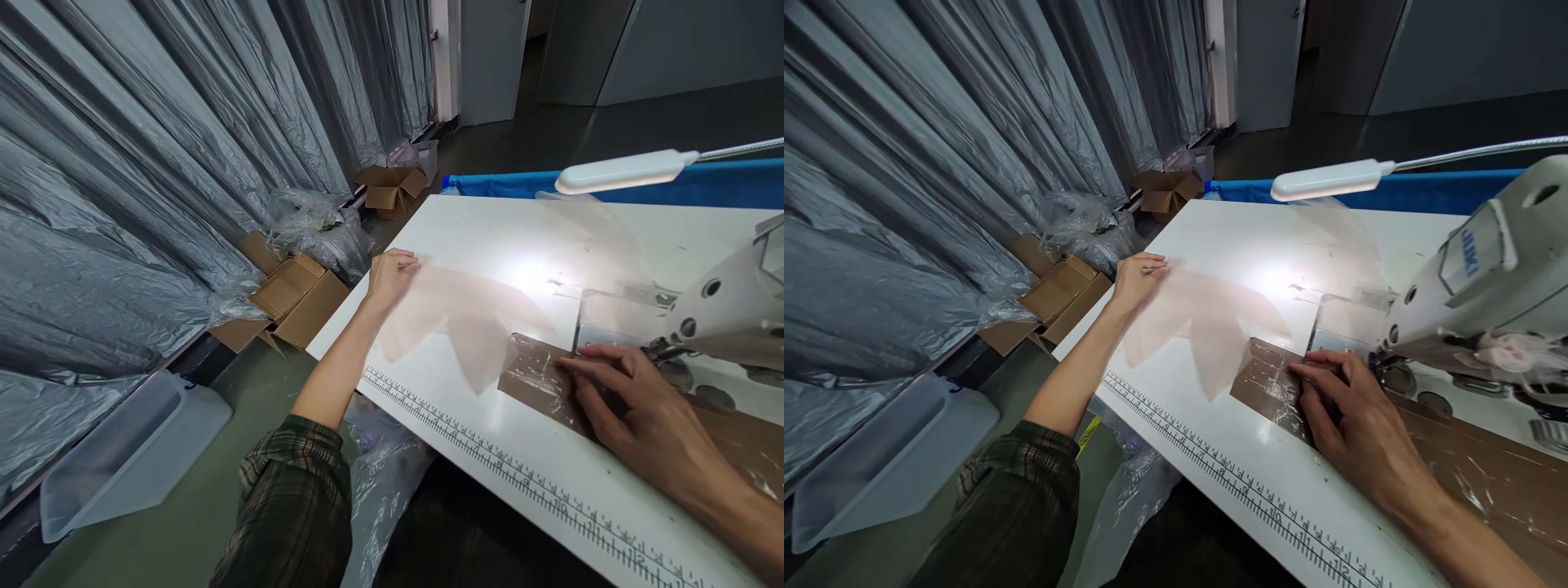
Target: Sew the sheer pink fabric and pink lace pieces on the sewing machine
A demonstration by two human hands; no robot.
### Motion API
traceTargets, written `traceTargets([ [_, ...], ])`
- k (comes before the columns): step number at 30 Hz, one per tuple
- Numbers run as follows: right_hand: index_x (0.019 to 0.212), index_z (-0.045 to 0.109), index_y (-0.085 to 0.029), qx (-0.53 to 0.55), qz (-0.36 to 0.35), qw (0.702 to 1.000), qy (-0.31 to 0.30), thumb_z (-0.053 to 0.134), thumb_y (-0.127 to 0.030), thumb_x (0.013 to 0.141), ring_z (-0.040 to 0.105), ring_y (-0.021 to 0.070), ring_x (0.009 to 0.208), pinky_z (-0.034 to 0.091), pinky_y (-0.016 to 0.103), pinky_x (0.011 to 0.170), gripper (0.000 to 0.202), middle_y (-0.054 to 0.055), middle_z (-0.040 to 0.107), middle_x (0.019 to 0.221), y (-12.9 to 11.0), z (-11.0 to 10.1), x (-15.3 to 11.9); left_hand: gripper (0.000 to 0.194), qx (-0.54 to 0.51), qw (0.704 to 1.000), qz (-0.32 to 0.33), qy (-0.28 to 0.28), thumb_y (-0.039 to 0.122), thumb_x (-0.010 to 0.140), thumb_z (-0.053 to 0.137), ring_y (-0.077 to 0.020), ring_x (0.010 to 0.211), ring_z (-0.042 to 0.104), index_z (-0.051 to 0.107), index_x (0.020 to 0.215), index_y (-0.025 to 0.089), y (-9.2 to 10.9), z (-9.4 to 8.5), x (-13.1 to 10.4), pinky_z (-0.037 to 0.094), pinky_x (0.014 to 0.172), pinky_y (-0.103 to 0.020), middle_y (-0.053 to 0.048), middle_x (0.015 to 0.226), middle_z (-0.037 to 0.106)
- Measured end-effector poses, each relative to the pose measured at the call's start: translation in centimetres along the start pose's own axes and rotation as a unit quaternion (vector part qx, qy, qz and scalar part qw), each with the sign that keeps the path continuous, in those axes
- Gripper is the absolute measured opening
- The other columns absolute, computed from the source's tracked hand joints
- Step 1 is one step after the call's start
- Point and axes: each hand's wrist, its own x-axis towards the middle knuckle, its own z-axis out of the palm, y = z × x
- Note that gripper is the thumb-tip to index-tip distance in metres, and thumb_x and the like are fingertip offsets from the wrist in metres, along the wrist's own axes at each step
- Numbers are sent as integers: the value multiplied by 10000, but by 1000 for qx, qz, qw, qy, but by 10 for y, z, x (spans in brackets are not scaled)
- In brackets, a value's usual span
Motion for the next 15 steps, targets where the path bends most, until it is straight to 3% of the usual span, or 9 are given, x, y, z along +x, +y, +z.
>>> traceTargets([
  [5,1135,677,-303,11,5,1000,-13,460,-416,977,645,315,1023,562,563,858,291,99,632,1164,2,0,0,100,-3,1000,-18,20,264,847,699,-177,815,706,791,827,229,4,-3,-2,544,903,-327,-9,947,775],
  [8,1127,679,-317,6,-1,1000,-9,471,-421,969,650,311,1017,562,555,860,281,89,645,1147,2,1,0,89,-5,1000,-19,24,281,834,717,-172,804,692,773,797,223,5,-4,-2,531,889,-318,-11,916,762],
  [12,1113,684,-320,8,-8,1000,-3,480,-414,965,653,295,986,554,551,885,269,85,653,1127,3,3,0,157,-8,999,35,15,271,911,610,-173,870,671,735,845,201,6,-6,-1,510,865,-292,-35,940,739],
  [15,1102,690,-306,8,-9,1000,0,484,-403,962,649,296,988,537,585,914,268,88,650,1137,5,5,-1,210,-6,998,62,-1,274,976,505,-153,799,651,695,922,202,6,-8,-2,497,814,-268,-20,887,727],
])
